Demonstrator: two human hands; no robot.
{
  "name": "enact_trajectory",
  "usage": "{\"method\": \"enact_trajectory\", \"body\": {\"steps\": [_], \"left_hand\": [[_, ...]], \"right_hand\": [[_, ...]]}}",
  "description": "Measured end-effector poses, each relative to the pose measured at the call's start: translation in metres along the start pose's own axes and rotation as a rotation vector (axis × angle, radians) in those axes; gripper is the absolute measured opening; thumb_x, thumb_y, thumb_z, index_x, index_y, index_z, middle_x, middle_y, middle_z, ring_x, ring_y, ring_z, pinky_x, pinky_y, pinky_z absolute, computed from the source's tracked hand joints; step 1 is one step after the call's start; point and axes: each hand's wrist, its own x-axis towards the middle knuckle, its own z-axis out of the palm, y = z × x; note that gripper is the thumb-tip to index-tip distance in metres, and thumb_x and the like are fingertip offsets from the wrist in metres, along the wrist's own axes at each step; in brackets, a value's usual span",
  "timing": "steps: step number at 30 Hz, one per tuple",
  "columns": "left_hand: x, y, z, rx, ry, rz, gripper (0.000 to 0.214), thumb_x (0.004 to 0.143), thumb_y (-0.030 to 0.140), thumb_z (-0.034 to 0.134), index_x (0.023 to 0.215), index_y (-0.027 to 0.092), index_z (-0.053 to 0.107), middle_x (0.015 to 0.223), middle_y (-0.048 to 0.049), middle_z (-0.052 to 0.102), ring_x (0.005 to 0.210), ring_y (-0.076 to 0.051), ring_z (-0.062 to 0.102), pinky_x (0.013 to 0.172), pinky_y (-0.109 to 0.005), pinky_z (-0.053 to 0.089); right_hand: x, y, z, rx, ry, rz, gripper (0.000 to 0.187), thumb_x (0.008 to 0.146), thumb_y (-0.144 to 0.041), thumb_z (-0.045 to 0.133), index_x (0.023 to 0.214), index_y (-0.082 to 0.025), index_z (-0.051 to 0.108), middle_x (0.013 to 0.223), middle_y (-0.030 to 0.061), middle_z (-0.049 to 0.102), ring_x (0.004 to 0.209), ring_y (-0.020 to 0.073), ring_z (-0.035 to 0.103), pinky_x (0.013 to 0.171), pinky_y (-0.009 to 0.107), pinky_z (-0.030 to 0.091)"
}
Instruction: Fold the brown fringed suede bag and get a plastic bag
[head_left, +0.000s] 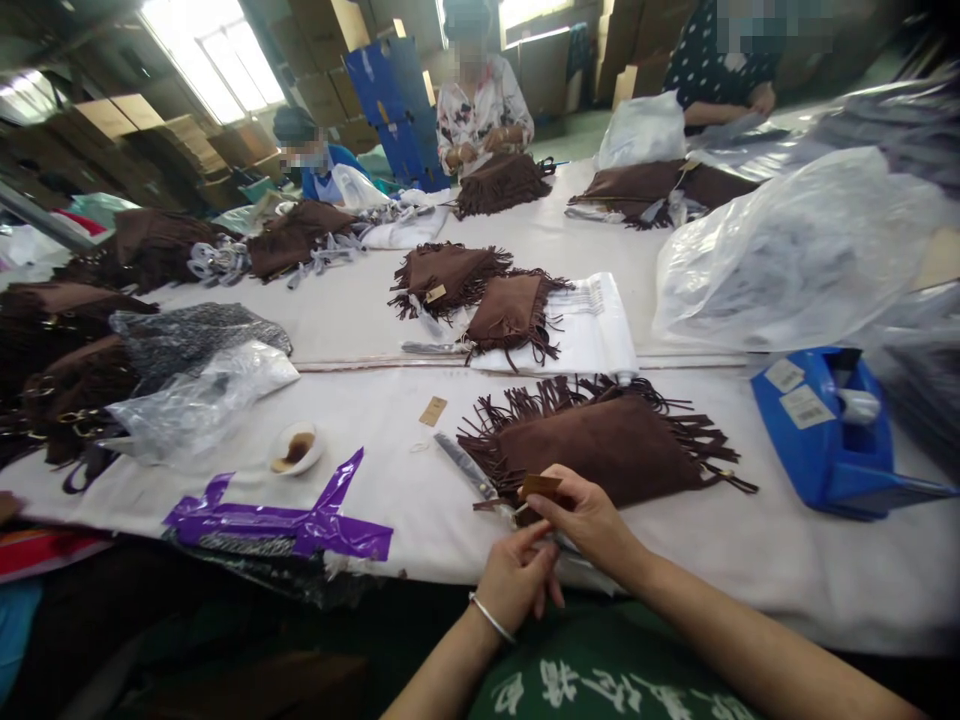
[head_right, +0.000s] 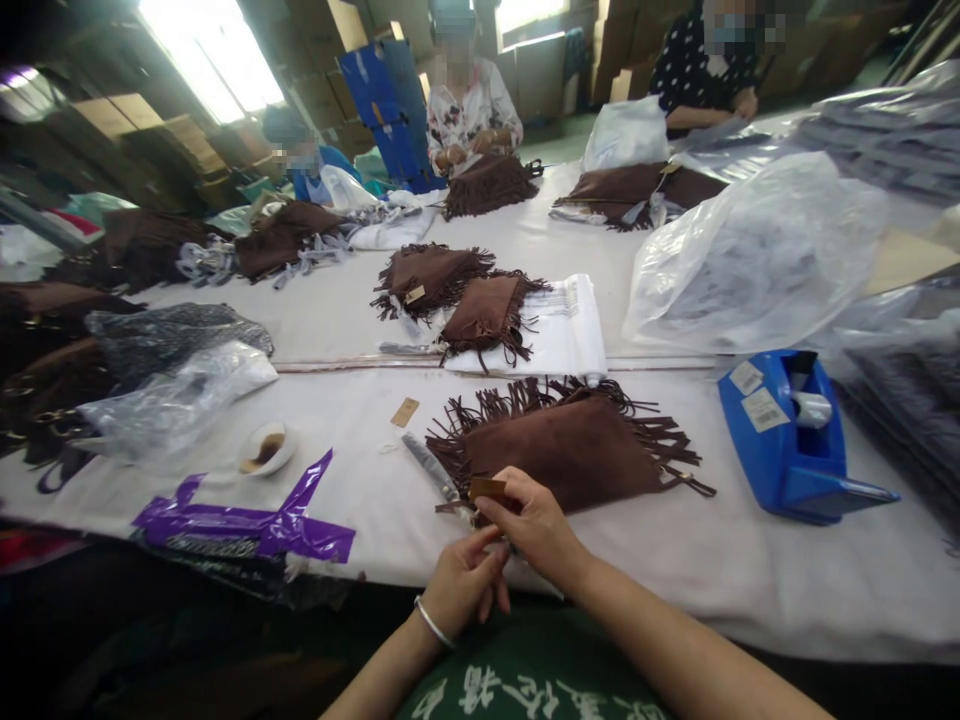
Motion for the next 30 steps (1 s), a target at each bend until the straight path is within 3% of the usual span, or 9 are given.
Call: {"method": "enact_trajectory", "body": {"steps": [2, 4, 6, 8, 11, 14, 19, 25, 30], "left_hand": [[-0.01, 0.004, -0.01, 0.169, 0.046, 0.004, 0.045, 0.084, 0.052, 0.05, 0.103, 0.014, 0.065, 0.049, 0.0001, 0.057, 0.033, -0.006, 0.037, 0.036, -0.018, 0.024], [-0.016, 0.012, -0.03, 0.362, 0.263, 0.088, 0.04, 0.087, 0.05, 0.047, 0.092, 0.015, 0.067, 0.054, -0.0011, 0.058, 0.042, -0.008, 0.044, 0.044, -0.02, 0.036], [-0.013, 0.022, -0.057, 0.649, 0.475, 0.285, 0.032, 0.09, 0.038, 0.043, 0.104, 0.018, 0.063, 0.077, -0.0046, 0.066, 0.066, -0.013, 0.057, 0.067, -0.027, 0.048], [0.0, 0.031, -0.082, 1.03, 0.542, 0.48, 0.036, 0.088, 0.02, 0.041, 0.122, 0.023, 0.055, 0.114, -0.0064, 0.062, 0.108, -0.021, 0.054, 0.098, -0.039, 0.04], [0.028, 0.039, -0.105, 1.442, 0.478, 0.581, 0.052, 0.081, 0.005, 0.04, 0.128, 0.025, 0.05, 0.141, -0.0038, 0.043, 0.137, -0.027, 0.026, 0.113, -0.055, 0.012], [0.04, 0.042, -0.114, 1.578, 0.426, 0.588, 0.037, 0.084, 0.007, 0.04, 0.114, 0.02, 0.057, 0.134, -0.005, 0.051, 0.137, -0.026, 0.026, 0.114, -0.056, 0.002], [0.0, 0.039, -0.117, 1.645, 0.41, 0.415, 0.019, 0.088, 0.016, 0.04, 0.09, 0.017, 0.059, 0.097, -0.0051, 0.063, 0.113, -0.021, 0.049, 0.113, -0.048, 0.013], [-0.047, 0.02, -0.086, 1.444, 0.3, 0.02, 0.022, 0.083, 0.032, 0.047, 0.088, 0.017, 0.062, 0.084, -0.008, 0.064, 0.084, -0.024, 0.055, 0.082, -0.041, 0.036], [-0.044, 0.002, -0.046, 0.785, 0.123, -0.232, 0.029, 0.074, 0.041, 0.053, 0.059, 0.016, 0.054, 0.051, -0.0012, 0.052, 0.052, -0.016, 0.046, 0.056, -0.028, 0.028]], "right_hand": [[-0.005, -0.003, -0.001, -0.108, -0.034, -0.023, 0.021, 0.087, -0.038, 0.057, 0.082, -0.018, 0.062, 0.081, 0.0002, 0.052, 0.079, 0.0132, 0.05, 0.071, 0.026, 0.041], [-0.012, -0.002, -0.001, -0.238, -0.128, -0.067, 0.02, 0.088, -0.036, 0.056, 0.079, -0.018, 0.059, 0.077, 0.0001, 0.052, 0.074, 0.0128, 0.049, 0.068, 0.027, 0.04], [-0.018, 0.0, 0.0, -0.348, -0.25, -0.156, 0.017, 0.089, -0.033, 0.055, 0.079, -0.018, 0.059, 0.08, 0.0004, 0.055, 0.075, 0.0127, 0.05, 0.068, 0.027, 0.041], [-0.019, 0.006, -0.001, -0.444, -0.297, -0.277, 0.012, 0.088, -0.029, 0.056, 0.082, -0.019, 0.059, 0.091, 0.001, 0.06, 0.087, 0.0141, 0.053, 0.078, 0.029, 0.043], [-0.01, 0.018, -0.012, -0.631, -0.123, -0.386, 0.009, 0.087, -0.027, 0.058, 0.081, -0.02, 0.059, 0.111, 0.0013, 0.06, 0.114, 0.0193, 0.046, 0.099, 0.038, 0.037], [0.006, 0.033, -0.033, -0.808, 0.14, -0.313, 0.008, 0.084, -0.027, 0.059, 0.085, -0.019, 0.057, 0.117, 0.0035, 0.057, 0.125, 0.0226, 0.038, 0.106, 0.043, 0.034], [0.016, 0.049, -0.056, -1.08, 0.325, -0.184, 0.066, 0.078, -0.027, 0.066, 0.136, -0.017, 0.036, 0.141, 0.0083, 0.038, 0.135, 0.0264, 0.023, 0.109, 0.047, 0.031], [0.012, 0.05, -0.066, -1.246, -0.252, -0.442, 0.044, 0.095, -0.039, 0.042, 0.138, -0.031, 0.037, 0.143, -0.0032, 0.038, 0.137, 0.0174, 0.023, 0.115, 0.045, 0.02], [-0.003, 0.046, -0.061, -1.302, -0.262, -0.331, 0.069, 0.089, -0.066, 0.032, 0.14, -0.02, 0.036, 0.144, 0.0061, 0.036, 0.138, 0.0241, 0.018, 0.113, 0.051, 0.019]]}}
